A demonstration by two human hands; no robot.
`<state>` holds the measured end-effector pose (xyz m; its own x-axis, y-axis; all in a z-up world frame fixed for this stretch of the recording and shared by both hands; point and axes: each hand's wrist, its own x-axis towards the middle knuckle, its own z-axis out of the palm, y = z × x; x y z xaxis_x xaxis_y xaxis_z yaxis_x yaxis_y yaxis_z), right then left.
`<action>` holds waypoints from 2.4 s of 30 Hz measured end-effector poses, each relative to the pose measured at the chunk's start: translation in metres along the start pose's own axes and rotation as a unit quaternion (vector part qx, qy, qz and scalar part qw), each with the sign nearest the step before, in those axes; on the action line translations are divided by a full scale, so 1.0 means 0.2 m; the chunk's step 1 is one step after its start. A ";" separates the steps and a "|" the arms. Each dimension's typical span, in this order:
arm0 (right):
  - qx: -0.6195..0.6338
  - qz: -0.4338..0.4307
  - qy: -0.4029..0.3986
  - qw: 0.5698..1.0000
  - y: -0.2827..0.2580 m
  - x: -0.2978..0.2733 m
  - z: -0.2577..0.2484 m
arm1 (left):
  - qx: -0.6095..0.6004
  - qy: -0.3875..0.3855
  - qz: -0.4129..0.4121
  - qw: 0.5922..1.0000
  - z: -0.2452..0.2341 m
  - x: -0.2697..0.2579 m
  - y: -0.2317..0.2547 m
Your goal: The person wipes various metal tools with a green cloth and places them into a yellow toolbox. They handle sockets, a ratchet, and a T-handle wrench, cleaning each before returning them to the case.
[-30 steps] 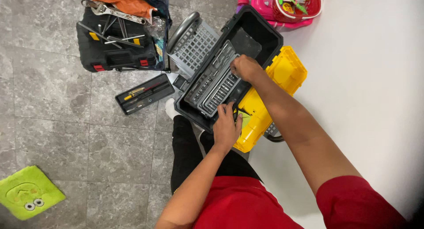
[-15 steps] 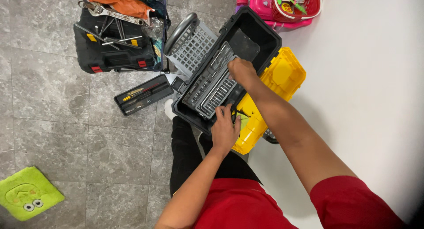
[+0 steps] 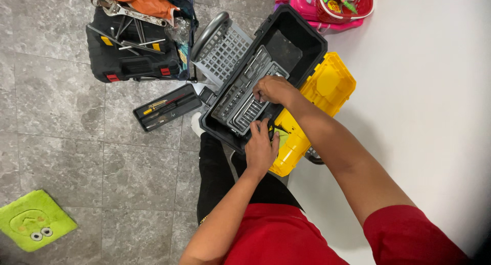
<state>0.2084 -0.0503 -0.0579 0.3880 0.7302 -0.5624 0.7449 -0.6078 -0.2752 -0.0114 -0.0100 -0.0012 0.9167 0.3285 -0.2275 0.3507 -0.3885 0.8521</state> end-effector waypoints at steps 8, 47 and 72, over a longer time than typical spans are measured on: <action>-0.014 0.015 0.039 0.999 0.00 0.01 0.04 | 0.002 -0.007 -0.012 1.000 -0.01 0.00 0.01; 0.664 0.307 0.317 0.604 -0.43 -1.31 0.44 | 0.253 -0.153 -0.001 0.955 -0.25 0.17 -0.06; 0.700 0.257 0.272 0.608 -0.48 -1.38 0.50 | 0.384 -0.174 0.108 0.900 0.02 0.59 -0.44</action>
<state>-0.0243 -0.2252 0.0465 0.7798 0.0946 -0.6188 -0.5956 -0.1922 -0.7800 0.0671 0.0587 -0.1048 0.9370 -0.0648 -0.3434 0.0628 -0.9355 0.3478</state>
